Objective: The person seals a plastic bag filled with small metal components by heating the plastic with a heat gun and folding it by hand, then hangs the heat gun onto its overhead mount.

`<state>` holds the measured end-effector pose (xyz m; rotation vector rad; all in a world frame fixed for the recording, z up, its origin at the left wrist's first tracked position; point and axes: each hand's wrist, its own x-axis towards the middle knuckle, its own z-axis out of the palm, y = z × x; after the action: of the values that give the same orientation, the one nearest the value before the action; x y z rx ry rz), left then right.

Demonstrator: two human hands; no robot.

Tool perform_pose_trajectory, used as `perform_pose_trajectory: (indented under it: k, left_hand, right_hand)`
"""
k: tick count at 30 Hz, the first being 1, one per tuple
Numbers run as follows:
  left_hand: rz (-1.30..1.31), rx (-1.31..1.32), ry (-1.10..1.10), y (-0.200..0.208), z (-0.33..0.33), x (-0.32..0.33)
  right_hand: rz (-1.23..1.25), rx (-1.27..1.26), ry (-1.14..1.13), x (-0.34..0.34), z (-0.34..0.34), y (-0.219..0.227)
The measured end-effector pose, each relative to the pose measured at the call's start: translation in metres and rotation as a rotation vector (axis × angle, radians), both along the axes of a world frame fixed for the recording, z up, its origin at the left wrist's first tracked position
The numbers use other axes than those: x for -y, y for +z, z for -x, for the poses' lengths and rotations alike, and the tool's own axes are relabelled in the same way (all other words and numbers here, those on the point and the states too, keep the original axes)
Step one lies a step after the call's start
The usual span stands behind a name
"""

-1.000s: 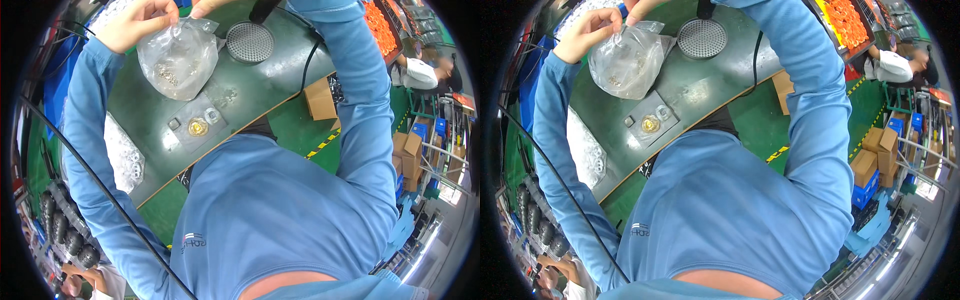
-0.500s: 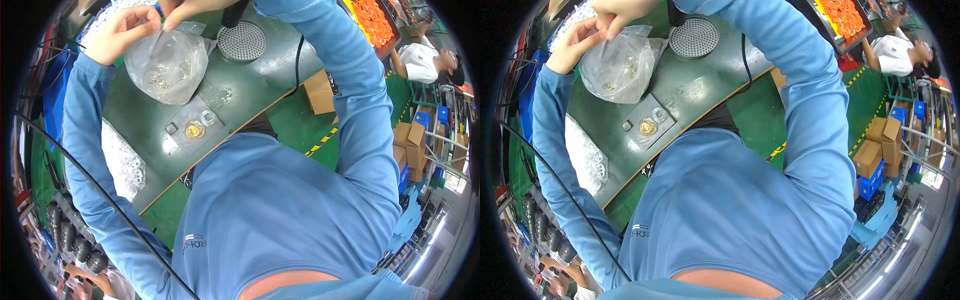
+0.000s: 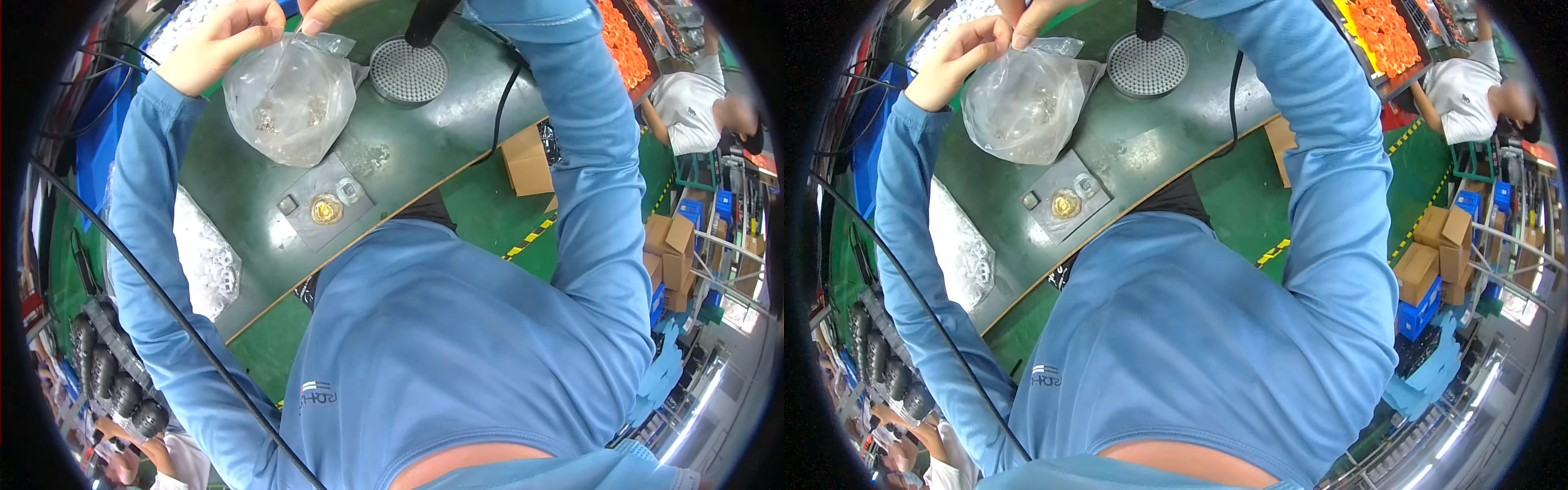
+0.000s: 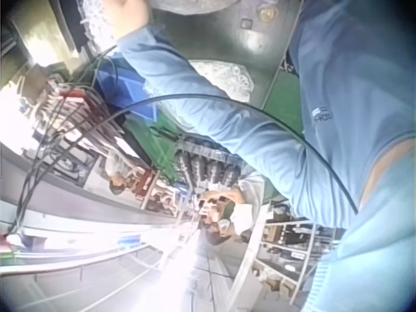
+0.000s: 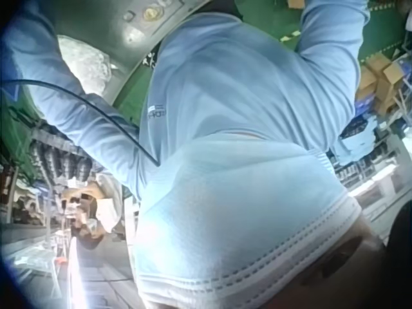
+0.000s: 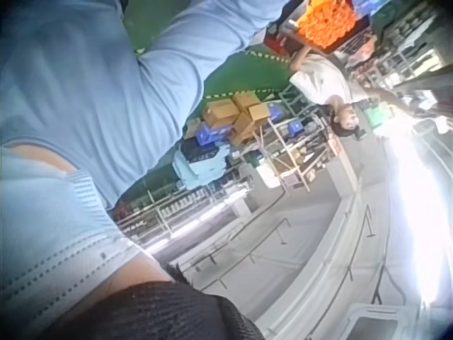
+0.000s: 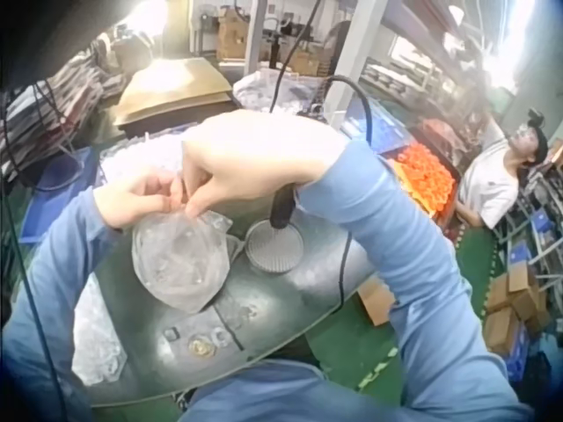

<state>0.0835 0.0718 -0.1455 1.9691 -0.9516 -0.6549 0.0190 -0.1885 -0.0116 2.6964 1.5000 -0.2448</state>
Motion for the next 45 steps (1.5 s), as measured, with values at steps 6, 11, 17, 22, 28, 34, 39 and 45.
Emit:
perform_pose_trajectory:
  k: [6, 11, 17, 22, 28, 34, 39, 45]
  left_hand:
    - [0.161, -0.015, 0.173, -0.028, 0.009, -0.020]
    - [0.198, -0.067, -0.028, -0.012, -0.007, 0.018]
    - [0.147, 0.028, 0.236, -0.060, -0.031, -0.057]
    - [0.295, -0.041, 0.209, -0.033, 0.006, -0.017]
    - [0.311, 0.286, 0.507, -0.015, 0.073, 0.005]
    - [0.044, 0.794, 0.389, 0.020, 0.116, 0.021]
    - [-0.050, 0.887, 0.517, 0.017, 0.120, 0.023]
    - [0.140, 0.777, 0.712, 0.006, 0.132, 0.017]
  right_hand:
    - [-0.248, -0.021, 0.169, -0.013, -0.010, -0.044]
    - [-0.272, -0.107, 0.195, 0.018, -0.008, -0.023]
    - [-0.699, -0.457, 0.481, -0.002, -0.009, -0.036]
    - [-0.874, -0.185, -0.075, 0.019, 0.010, -0.051]
    - [-0.755, 0.341, -0.184, 0.041, 0.028, -0.126]
    - [-0.493, 0.467, -0.255, 0.052, -0.008, -0.178]
    - [-0.285, 0.334, -0.359, 0.047, -0.022, -0.195]
    - [-1.223, -0.489, -0.338, 0.010, 0.011, -0.139]
